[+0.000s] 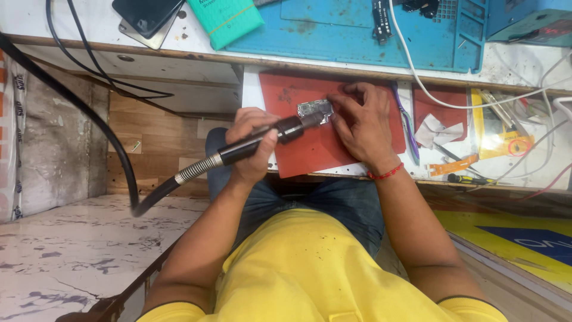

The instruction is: The person uses a hot air gun to heat a small circuit board placed on a red mat. They then use a metal tool to scrape and clean the surface of the board, repeating the heating and scraping process.

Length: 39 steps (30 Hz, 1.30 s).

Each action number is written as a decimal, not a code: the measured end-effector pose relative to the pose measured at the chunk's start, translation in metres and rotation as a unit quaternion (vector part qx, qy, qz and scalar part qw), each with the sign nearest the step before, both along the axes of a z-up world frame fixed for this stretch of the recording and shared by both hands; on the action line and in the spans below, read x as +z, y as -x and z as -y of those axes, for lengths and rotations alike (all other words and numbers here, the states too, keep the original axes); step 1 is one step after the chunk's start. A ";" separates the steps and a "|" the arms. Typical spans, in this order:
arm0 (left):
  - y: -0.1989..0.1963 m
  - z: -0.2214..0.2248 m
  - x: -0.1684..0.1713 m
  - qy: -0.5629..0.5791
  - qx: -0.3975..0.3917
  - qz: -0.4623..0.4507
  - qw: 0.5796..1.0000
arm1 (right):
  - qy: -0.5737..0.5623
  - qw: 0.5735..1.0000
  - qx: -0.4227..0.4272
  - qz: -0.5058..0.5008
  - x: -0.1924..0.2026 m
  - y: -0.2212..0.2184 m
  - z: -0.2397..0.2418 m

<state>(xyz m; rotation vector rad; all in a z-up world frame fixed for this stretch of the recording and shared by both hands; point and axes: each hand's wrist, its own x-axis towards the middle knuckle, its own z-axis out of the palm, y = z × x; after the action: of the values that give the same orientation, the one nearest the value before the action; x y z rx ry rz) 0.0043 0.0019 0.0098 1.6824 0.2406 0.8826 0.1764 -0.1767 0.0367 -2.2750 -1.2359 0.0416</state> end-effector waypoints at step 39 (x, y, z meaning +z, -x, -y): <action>0.002 -0.002 -0.003 0.054 0.061 -0.014 0.997 | 0.005 1.000 -0.013 -0.015 -0.004 -0.002 -0.002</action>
<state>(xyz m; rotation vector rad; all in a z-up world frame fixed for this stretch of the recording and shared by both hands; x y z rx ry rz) 0.0025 0.0037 0.0064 1.5927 0.4060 0.9207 0.1785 -0.1745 0.0329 -2.2913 -1.1939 0.0719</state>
